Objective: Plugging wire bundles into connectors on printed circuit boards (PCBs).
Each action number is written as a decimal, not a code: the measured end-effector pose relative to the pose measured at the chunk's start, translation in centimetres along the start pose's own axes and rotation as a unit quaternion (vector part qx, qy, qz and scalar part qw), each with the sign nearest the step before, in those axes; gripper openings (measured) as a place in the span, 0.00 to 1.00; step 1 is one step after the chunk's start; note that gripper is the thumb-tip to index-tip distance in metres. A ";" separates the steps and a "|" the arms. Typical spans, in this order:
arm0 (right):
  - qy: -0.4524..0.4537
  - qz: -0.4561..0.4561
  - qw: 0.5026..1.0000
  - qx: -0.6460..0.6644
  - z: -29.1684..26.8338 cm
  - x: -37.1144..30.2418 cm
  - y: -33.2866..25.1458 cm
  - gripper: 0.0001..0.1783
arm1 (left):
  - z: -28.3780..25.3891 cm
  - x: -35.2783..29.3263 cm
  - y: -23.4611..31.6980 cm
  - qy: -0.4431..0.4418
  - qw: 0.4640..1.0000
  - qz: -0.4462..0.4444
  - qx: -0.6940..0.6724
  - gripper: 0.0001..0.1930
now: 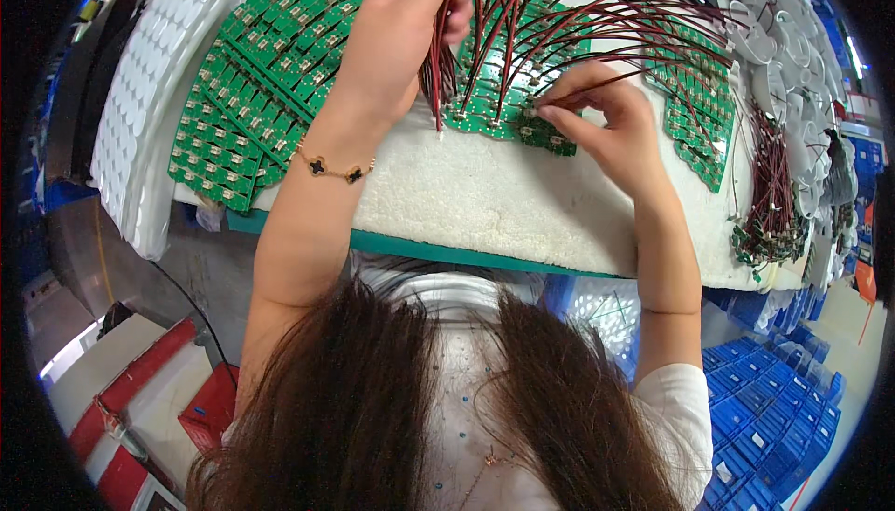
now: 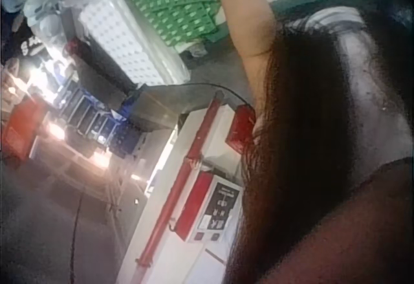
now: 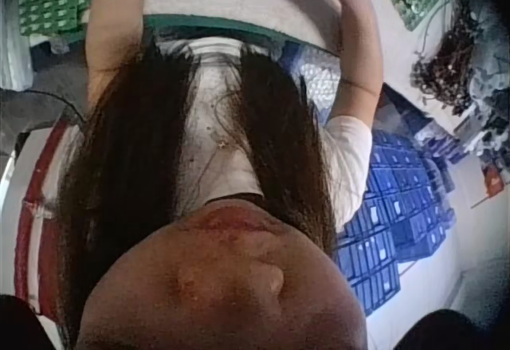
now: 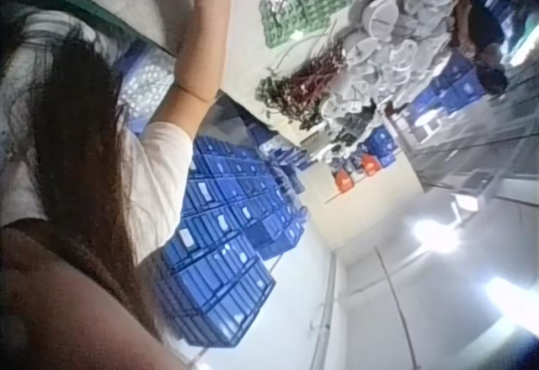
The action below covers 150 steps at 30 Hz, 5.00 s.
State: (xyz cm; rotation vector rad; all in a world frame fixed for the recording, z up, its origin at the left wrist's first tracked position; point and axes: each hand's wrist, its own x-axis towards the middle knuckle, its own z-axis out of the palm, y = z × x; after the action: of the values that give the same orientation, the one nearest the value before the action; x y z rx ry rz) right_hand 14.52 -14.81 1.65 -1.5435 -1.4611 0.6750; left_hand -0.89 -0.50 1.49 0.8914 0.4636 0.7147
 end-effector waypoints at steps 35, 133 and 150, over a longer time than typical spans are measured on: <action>0.039 0.027 0.973 -0.225 2.0 -0.7 -0.9 0.07 | -0.1 -0.2 0.1 0.011 0.999 0.043 0.018 0.13; 0.024 -0.001 0.989 -0.143 -2.3 0.5 2.0 0.09 | 0.3 -0.5 0.8 -0.018 0.998 0.022 0.052 0.15; 0.001 -0.139 0.950 -0.281 -1.5 0.6 2.4 0.12 | 0.4 -0.6 0.9 -0.008 0.998 0.017 0.055 0.15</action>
State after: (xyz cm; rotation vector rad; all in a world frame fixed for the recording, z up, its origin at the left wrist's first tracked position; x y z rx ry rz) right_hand 17.11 -14.40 0.43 -1.6936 -1.9307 0.0825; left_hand -1.36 -0.83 2.52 1.0094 0.4781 0.7183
